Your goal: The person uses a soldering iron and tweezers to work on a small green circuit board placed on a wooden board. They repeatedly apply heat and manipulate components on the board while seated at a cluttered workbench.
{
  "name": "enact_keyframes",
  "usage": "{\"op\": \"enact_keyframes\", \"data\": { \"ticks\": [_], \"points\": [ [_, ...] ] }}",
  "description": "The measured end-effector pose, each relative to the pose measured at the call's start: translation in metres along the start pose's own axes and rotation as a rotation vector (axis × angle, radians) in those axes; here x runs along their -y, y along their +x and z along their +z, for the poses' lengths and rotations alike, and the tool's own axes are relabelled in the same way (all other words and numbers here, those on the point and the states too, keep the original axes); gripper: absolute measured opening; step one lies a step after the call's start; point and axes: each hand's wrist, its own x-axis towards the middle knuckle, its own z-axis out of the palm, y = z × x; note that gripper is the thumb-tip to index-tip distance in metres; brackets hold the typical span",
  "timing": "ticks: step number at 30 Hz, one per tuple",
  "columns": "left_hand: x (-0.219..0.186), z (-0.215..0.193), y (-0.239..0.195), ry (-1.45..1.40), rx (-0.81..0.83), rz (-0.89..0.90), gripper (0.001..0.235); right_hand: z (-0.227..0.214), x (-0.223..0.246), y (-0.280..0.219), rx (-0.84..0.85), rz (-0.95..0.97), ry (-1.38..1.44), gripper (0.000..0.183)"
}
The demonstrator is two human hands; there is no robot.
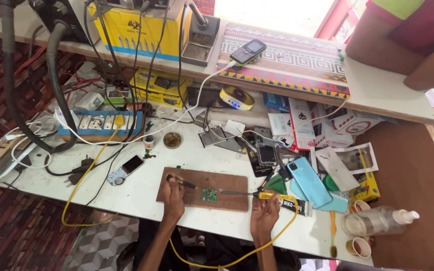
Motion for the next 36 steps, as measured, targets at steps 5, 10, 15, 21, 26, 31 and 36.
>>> {"op": "enact_keyframes", "data": {
  "ticks": [5,10,15,21,26,31,36],
  "points": [
    [-0.013,0.017,0.021,0.189,0.049,0.197,0.054,-0.005,-0.004,0.001,0.028,-0.005,-0.025,0.033],
    [-0.018,0.019,0.026,0.164,0.030,0.177,0.056,-0.001,-0.003,0.004,0.046,-0.013,-0.030,0.034],
    [-0.004,0.006,0.014,0.160,0.030,0.219,0.056,-0.003,-0.004,-0.001,-0.026,-0.027,-0.091,0.029],
    [0.003,0.002,0.006,-0.063,0.066,0.032,0.051,-0.005,-0.008,0.000,0.051,-0.102,-0.120,0.034],
    [0.003,0.003,0.001,-0.044,0.069,0.086,0.050,-0.001,-0.012,0.000,0.034,-0.135,-0.154,0.035],
    [0.002,0.004,-0.004,0.028,0.086,0.124,0.049,0.007,-0.013,-0.001,0.024,-0.162,-0.206,0.037],
    [-0.003,0.007,-0.007,0.195,0.104,0.132,0.049,0.011,-0.022,0.000,0.002,-0.170,-0.170,0.036]
  ]
}}
